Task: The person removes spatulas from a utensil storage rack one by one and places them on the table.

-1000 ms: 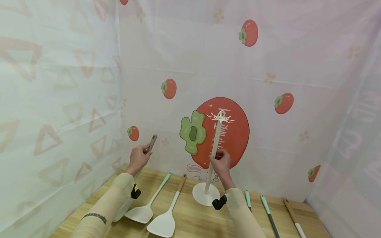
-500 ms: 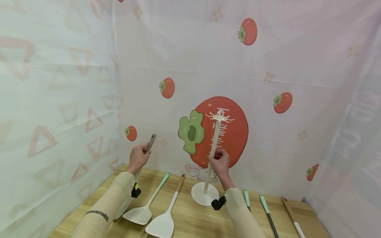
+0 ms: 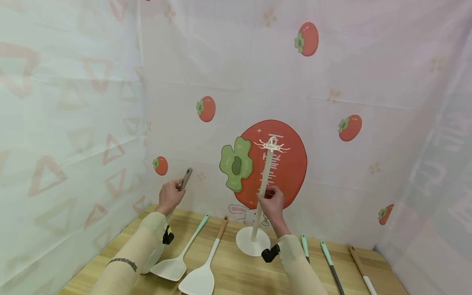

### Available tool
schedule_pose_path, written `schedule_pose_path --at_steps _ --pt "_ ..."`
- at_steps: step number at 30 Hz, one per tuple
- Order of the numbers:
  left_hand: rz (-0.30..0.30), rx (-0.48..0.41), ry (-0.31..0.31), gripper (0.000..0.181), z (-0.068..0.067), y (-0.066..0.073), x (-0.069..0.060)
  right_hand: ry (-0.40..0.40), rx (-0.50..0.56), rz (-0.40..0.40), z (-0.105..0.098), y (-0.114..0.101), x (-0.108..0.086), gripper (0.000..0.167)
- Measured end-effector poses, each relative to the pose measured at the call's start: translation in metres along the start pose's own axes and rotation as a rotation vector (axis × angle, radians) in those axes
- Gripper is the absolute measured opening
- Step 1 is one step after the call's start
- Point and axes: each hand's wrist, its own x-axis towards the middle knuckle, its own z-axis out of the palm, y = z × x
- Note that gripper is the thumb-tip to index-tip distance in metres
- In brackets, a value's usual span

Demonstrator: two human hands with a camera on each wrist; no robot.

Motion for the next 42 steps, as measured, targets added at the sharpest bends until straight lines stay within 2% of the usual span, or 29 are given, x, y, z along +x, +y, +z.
schedule_pose_path --at_steps 12,21,26,35,42 --pt "-0.068 0.011 -0.106 0.046 0.007 -0.005 -0.005 0.004 -0.008 -0.007 0.0 0.001 -0.002 0.021" --pt "-0.117 0.027 -0.135 0.039 0.013 -0.009 -0.011 0.003 -0.011 0.011 0.001 0.001 -0.003 0.021" --pt "-0.114 0.013 -0.142 0.032 0.014 -0.012 -0.014 0.004 -0.003 0.0 0.0 0.001 -0.003 0.021" --pt "-0.119 -0.002 -0.178 0.031 0.017 -0.023 -0.022 0.006 -0.007 0.011 0.0 0.002 -0.004 0.02" --pt "-0.17 0.016 -0.212 0.029 0.018 -0.031 -0.029 0.005 -0.008 0.011 -0.001 0.002 -0.003 0.02"
